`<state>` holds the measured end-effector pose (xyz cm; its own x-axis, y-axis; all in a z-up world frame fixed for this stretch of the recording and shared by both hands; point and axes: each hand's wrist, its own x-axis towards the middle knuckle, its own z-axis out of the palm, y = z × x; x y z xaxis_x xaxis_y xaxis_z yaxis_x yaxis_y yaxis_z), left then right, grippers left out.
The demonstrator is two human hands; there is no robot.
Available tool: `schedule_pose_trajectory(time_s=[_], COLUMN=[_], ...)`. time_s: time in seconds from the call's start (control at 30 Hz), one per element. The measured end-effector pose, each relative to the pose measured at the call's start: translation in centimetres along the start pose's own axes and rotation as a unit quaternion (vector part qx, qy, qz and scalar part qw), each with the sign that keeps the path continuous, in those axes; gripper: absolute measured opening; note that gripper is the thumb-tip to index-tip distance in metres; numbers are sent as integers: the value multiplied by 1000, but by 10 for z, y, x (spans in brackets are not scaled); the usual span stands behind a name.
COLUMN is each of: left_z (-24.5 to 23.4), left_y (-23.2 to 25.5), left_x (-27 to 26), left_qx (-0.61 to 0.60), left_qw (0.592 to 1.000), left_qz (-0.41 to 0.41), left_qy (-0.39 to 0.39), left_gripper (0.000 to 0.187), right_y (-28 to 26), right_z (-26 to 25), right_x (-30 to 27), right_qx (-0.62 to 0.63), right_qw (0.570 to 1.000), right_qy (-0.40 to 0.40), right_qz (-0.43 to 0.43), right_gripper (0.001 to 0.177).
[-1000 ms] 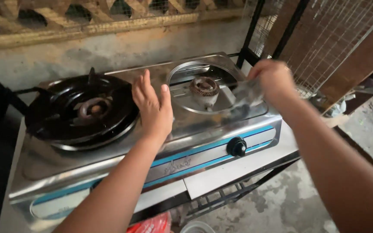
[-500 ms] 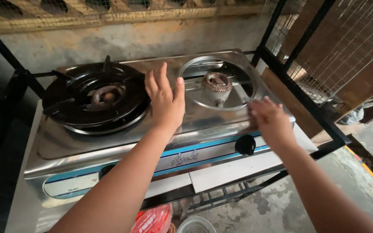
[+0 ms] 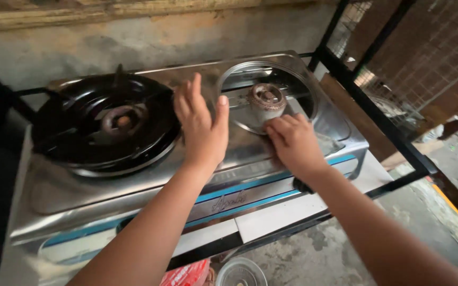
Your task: Cleaning a portable gas stove with a rag and then rinsing the rag.
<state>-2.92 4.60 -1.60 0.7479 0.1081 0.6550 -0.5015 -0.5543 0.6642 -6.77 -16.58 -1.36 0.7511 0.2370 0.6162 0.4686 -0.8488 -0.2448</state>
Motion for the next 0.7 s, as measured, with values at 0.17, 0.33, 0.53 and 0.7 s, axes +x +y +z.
schedule_pose_trajectory(time_s=[0.17, 0.33, 0.53, 0.7], left_z=[2, -7, -4, -4], left_y=[-1, 3, 4, 7], left_x=[0, -2, 0, 1], left_qx=[-11, 7, -28, -26], left_qw=[1000, 999, 999, 999], left_qz=[1, -25, -16, -27], left_qy=[1, 26, 1, -23], left_gripper=[69, 68, 69, 68], right_y=[86, 138, 103, 59], right_z=[-12, -18, -17, -21], right_x=[-10, 11, 5, 1], right_qx=[-30, -38, -100, -143], right_qw=[997, 994, 985, 976], right_qy=[-63, -77, -102, -106], right_qz=[19, 65, 101, 128], right_gripper=[11, 19, 17, 19])
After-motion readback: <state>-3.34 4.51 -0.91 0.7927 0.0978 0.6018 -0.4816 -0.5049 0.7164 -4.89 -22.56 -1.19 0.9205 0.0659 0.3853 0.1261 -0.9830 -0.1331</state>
